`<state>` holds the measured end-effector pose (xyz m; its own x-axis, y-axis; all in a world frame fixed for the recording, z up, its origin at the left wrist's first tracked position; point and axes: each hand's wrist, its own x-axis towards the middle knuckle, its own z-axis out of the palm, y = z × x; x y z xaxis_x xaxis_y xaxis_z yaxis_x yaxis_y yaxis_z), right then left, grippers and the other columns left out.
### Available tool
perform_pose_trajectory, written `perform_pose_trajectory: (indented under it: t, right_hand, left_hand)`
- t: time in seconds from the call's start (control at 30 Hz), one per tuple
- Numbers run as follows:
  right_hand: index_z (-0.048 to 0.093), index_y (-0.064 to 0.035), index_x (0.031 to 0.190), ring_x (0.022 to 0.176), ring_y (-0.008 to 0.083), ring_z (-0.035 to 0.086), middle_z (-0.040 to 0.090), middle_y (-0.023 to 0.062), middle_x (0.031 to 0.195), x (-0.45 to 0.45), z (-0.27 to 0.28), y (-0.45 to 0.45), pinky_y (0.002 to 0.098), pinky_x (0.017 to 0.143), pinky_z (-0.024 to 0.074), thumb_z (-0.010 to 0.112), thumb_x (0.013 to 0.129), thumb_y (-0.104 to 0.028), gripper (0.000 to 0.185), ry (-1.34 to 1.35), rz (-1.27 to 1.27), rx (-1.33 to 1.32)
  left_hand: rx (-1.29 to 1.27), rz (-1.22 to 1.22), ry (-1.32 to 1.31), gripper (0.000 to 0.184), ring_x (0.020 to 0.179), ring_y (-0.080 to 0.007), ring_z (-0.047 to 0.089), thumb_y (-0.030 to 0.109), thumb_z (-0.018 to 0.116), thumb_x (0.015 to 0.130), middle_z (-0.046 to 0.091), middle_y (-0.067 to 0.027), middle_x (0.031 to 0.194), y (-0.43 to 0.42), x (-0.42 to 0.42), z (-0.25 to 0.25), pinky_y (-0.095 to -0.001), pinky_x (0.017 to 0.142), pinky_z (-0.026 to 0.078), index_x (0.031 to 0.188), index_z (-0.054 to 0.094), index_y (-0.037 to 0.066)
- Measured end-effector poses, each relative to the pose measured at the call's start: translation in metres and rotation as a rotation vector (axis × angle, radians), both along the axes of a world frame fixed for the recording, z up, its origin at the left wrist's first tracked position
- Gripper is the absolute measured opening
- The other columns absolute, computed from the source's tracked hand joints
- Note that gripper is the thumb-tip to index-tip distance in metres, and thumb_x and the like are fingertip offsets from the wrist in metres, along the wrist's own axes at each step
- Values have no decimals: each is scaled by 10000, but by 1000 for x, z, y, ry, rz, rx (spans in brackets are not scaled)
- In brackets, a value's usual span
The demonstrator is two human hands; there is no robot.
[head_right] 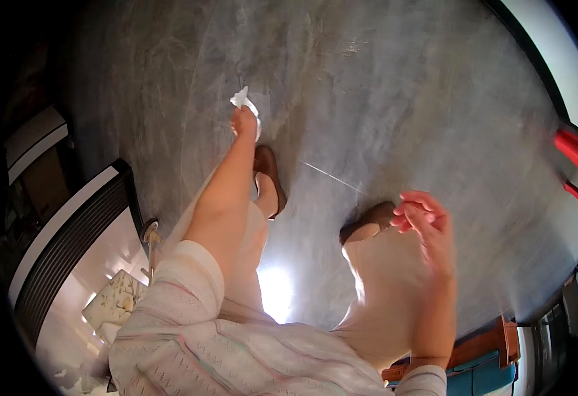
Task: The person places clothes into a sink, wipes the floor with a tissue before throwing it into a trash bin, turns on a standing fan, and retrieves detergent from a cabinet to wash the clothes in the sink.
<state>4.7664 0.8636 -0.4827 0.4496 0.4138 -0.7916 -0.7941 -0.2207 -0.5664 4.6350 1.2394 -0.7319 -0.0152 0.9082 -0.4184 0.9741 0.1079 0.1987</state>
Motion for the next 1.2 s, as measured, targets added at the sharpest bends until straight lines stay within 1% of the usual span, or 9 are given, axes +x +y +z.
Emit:
perform_pose_trajectory:
  t: [0.2,0.43,0.53,0.63,0.73,0.93,1.03,1.07,1.2]
  right_hand:
    - [570,-1,1030,692,139,592,608,56,812,63,-12,-5,237,603,439,579,855,-151,230,-298,79,-61]
    - [573,-3,1019,694,138,587,603,46,821,105,-25,2,234,597,432,578,855,-155,224,-492,137,-87]
    - [574,-6,1015,691,137,586,603,42,817,111,-20,10,233,595,431,589,850,-167,231,-549,150,-89]
    - [579,-10,1010,687,135,586,604,40,808,111,-18,4,233,594,430,599,843,-173,234,-567,141,-81]
    - [583,-12,1003,685,132,587,605,38,802,106,-13,-7,232,592,430,613,834,-177,238,-572,125,-96]
    - [587,-13,1001,687,132,589,613,42,801,95,-6,-27,233,594,432,630,822,-176,246,-576,55,-114]
    - [589,-16,1003,690,133,590,616,44,803,96,-4,-30,234,595,432,629,822,-169,240,-578,58,-109]
    - [590,-17,1003,691,133,590,617,44,803,96,-5,-29,234,596,432,627,823,-166,237,-578,62,-103]
    - [594,-20,998,696,129,592,620,42,807,100,-5,-23,234,598,432,629,821,-163,231,-548,76,-102]
  left_hand:
    - [235,202,-128,364,920,-365,558,308,376,867,557,-222,1028,-24,41,-63,-471,772,454,1034,563,43]
    - [2,83,-103,389,975,-323,543,370,405,875,513,-224,1044,24,132,-50,-436,791,461,1042,566,58]
    - [128,-189,-150,382,995,-326,531,366,407,872,477,-223,1101,5,177,-58,-437,813,448,1045,580,72]
    - [103,-464,-270,374,1004,-344,518,355,408,866,456,-227,1127,-17,210,-57,-434,850,427,1061,590,93]
    - [-13,-640,-396,363,1035,-357,489,346,413,859,453,-223,1132,-27,241,-51,-427,882,406,1087,592,129]
    - [-118,-997,-385,342,1106,-351,429,349,421,850,443,-210,1169,-60,282,-26,-419,908,396,1085,606,183]
    - [-253,-1020,-346,340,1115,-357,421,349,423,851,428,-214,1199,-87,287,4,-421,922,389,1086,606,187]
    - [-124,-1245,-277,351,1126,-363,417,374,434,843,444,-209,1191,-91,291,-20,-426,924,384,1098,597,196]
    - [-40,-1323,-332,276,1036,-335,456,362,492,811,467,-151,1058,-103,267,-85,-442,858,410,987,655,227]
